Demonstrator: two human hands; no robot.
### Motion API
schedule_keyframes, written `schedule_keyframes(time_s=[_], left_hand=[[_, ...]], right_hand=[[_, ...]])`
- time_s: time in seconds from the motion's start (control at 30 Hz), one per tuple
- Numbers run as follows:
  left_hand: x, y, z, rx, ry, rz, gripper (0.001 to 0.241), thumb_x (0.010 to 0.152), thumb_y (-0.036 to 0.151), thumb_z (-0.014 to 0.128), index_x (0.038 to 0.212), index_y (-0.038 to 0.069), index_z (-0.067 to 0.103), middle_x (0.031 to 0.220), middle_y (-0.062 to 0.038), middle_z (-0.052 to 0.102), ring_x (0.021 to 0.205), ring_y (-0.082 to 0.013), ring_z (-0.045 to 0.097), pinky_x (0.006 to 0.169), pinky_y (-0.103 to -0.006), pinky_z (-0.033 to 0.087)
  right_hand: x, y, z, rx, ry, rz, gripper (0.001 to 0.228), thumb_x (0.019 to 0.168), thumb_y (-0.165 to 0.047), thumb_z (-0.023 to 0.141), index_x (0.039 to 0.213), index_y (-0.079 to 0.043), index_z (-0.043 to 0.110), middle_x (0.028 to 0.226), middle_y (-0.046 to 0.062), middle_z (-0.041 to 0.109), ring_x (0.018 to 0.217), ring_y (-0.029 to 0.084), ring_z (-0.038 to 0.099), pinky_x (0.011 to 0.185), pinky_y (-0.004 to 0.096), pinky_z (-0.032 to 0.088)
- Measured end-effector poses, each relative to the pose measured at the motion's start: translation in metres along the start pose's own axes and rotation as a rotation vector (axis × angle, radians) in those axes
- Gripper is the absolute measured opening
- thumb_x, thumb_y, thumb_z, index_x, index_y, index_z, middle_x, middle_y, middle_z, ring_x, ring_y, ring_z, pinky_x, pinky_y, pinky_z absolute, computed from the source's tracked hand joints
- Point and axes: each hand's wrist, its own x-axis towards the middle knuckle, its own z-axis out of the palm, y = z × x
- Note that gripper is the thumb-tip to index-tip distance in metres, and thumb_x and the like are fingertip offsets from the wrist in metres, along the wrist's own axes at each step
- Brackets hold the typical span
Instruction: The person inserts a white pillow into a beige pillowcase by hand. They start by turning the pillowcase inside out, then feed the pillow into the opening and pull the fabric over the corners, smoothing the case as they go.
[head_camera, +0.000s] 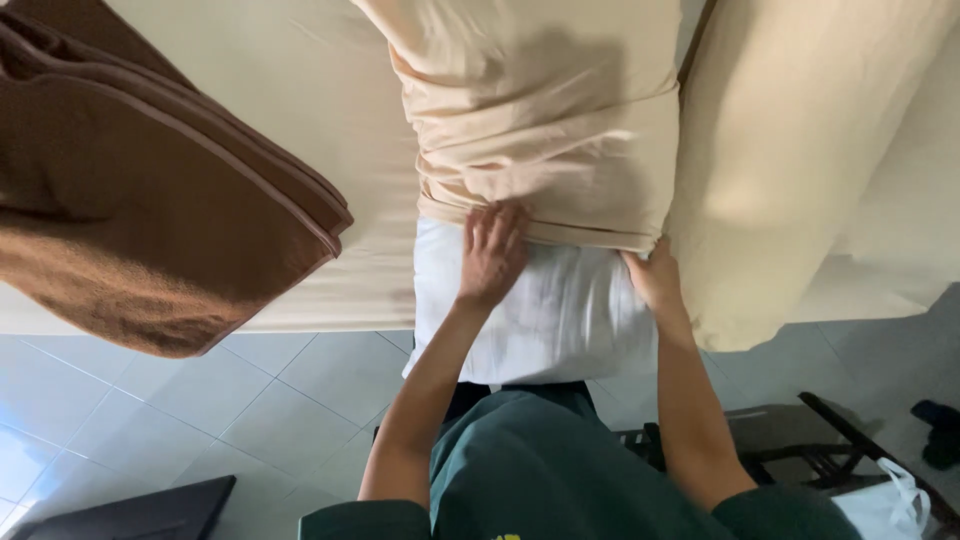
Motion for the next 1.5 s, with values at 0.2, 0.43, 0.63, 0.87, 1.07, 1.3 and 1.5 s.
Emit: schedule_keyframes(time_s=[0.2,0.43,0.63,0.87,1.07,1.3,1.5], left_hand=[[0.029,-0.028,-0.085,-0.072,0.144,-0.191,0.038,0.096,0.021,0.064,0.133,0.015,0.061,0.126,-0.007,0.057,0.121,-0.0322,0.06,0.103,-0.0482,0.05],[-0.025,-0.079,-0.218,-0.556,0.124,-0.223,0.019,0.083,0.013,0.078,0.1,0.013,0.069,0.091,-0.004,0.07,0.082,-0.0297,0.067,0.075,-0.0387,0.054],[-0.045,-0.048,-0.249,-0.716,0.031,-0.388,0.052,0.063,0.038,0.09,0.097,0.008,0.065,0.079,-0.014,0.064,0.071,-0.0328,0.062,0.069,-0.0423,0.051],[-0.017,-0.047,-0.257,-0.662,-0.008,-0.539,0.073,0.066,0.05,0.093,0.11,0.007,0.054,0.097,-0.021,0.058,0.09,-0.044,0.065,0.082,-0.0485,0.05],[-0.016,-0.026,-0.277,-0.619,-0.169,-0.391,0.151,0.046,0.062,0.097,0.164,0.012,0.016,0.147,-0.023,0.037,0.139,-0.0495,0.037,0.12,-0.0587,0.032],[-0.016,-0.059,-0.197,-0.435,0.571,-0.62,0.112,0.068,0.031,0.094,0.157,0.01,0.03,0.125,-0.017,0.043,0.115,-0.0389,0.046,0.11,-0.0447,0.034],[-0.052,-0.107,-0.157,-0.346,0.647,-0.714,0.038,0.075,0.038,0.079,0.071,0.025,0.044,0.058,0.005,0.051,0.058,-0.0283,0.06,0.072,-0.0363,0.048]], right_hand=[[-0.094,-0.191,-0.053,-0.014,0.1,-0.534,0.041,0.094,-0.033,0.07,0.079,0.004,0.064,0.072,0.027,0.063,0.078,0.048,0.068,0.06,0.055,0.049],[-0.168,-0.303,0.016,-0.096,-0.095,-1.107,0.023,0.085,-0.036,0.071,0.082,-0.016,0.06,0.073,0.01,0.061,0.073,0.031,0.067,0.061,0.044,0.052],[-0.164,-0.268,0.015,-0.05,0.145,-1.144,0.042,0.07,-0.021,0.077,0.108,-0.013,0.062,0.096,0.012,0.064,0.095,0.037,0.066,0.083,0.046,0.056],[-0.14,-0.241,-0.008,0.155,-0.175,-0.578,0.036,0.093,-0.013,0.065,0.126,-0.005,0.055,0.12,0.024,0.066,0.124,0.047,0.06,0.101,0.055,0.053],[-0.099,-0.284,0.027,0.367,-0.037,-0.734,0.026,0.11,-0.021,0.05,0.107,-0.003,0.069,0.099,0.024,0.071,0.106,0.047,0.066,0.082,0.054,0.054],[-0.236,-0.347,-0.01,0.071,-0.235,-0.955,0.049,0.105,-0.042,0.054,0.086,0.0,0.07,0.079,0.026,0.07,0.086,0.049,0.069,0.075,0.056,0.052],[-0.209,-0.304,0.015,-0.031,-0.331,-1.196,0.025,0.077,-0.023,0.078,0.077,-0.006,0.059,0.069,0.022,0.068,0.075,0.045,0.071,0.058,0.051,0.051]])
